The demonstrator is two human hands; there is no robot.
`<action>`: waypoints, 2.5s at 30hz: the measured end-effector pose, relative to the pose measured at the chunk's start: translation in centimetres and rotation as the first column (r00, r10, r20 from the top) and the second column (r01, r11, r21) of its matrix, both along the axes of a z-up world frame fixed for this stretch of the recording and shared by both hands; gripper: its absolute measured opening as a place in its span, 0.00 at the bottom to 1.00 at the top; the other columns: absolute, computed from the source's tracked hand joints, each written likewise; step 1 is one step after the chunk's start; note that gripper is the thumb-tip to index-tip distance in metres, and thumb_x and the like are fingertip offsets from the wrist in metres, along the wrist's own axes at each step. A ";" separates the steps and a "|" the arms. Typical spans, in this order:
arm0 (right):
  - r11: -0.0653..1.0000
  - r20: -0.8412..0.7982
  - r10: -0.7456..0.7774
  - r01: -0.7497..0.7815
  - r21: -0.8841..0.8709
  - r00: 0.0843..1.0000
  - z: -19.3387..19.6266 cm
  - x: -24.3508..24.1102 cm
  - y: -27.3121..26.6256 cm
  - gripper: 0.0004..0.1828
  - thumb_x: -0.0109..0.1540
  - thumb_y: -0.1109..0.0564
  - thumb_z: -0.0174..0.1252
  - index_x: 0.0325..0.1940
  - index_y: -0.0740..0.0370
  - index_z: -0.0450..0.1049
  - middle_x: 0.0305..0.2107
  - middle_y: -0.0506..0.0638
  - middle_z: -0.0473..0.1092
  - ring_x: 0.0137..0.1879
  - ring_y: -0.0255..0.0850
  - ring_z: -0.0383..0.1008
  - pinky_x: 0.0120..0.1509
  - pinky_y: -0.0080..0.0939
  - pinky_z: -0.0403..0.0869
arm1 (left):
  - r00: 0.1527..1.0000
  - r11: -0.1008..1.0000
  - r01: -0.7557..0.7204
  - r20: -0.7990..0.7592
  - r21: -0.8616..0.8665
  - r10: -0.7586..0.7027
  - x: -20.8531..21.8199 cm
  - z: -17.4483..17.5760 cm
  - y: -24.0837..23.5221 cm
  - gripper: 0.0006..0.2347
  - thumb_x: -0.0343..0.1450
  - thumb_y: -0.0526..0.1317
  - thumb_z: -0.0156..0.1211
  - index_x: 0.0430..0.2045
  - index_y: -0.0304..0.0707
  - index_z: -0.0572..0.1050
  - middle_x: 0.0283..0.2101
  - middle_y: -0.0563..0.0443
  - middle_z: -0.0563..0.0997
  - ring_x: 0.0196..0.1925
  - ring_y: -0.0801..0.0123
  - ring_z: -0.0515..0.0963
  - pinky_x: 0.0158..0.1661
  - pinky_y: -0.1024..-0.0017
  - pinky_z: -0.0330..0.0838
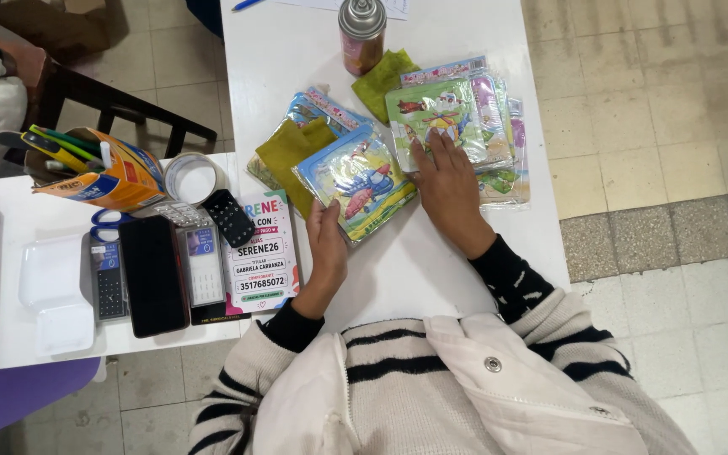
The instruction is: The person cleans a small toy puzzle with a cloth and then proceeds to unpack and assemble the puzzle pieces.
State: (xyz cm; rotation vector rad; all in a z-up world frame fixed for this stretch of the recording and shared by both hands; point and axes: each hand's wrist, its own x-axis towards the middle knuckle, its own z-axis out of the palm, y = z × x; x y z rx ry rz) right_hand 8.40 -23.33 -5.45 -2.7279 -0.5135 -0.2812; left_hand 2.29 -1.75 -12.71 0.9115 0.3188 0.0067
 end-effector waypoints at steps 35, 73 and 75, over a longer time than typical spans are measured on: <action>0.315 -0.370 0.151 0.310 0.897 0.917 -3.1 -1.5 -1.0 0.21 0.68 0.63 0.64 0.64 0.70 0.71 0.42 0.48 0.76 0.45 0.28 0.74 0.49 0.28 0.75 | 0.999 0.995 0.014 0.035 0.100 -0.018 0.3 3.3 0.2 0.14 0.80 0.43 0.54 0.52 0.30 0.75 0.47 0.53 0.82 0.46 0.81 0.77 0.50 0.78 0.71; 0.415 -0.302 0.055 0.253 0.874 0.952 -4.4 -1.3 -0.5 0.15 0.73 0.50 0.57 0.42 0.66 0.74 0.28 0.37 0.66 0.33 0.23 0.58 0.37 0.26 0.61 | 0.999 0.998 -0.031 0.035 0.061 0.029 0.8 0.8 0.3 0.14 0.82 0.47 0.51 0.46 0.33 0.76 0.44 0.55 0.81 0.45 0.82 0.75 0.51 0.79 0.69; 0.422 -0.288 0.061 0.236 0.875 0.956 -4.1 -1.2 -0.5 0.17 0.73 0.48 0.56 0.40 0.65 0.73 0.28 0.37 0.66 0.34 0.23 0.58 0.37 0.27 0.62 | 0.998 0.998 -0.019 0.064 0.063 0.015 0.9 1.5 0.2 0.15 0.81 0.47 0.50 0.48 0.33 0.76 0.45 0.56 0.81 0.46 0.83 0.74 0.52 0.80 0.68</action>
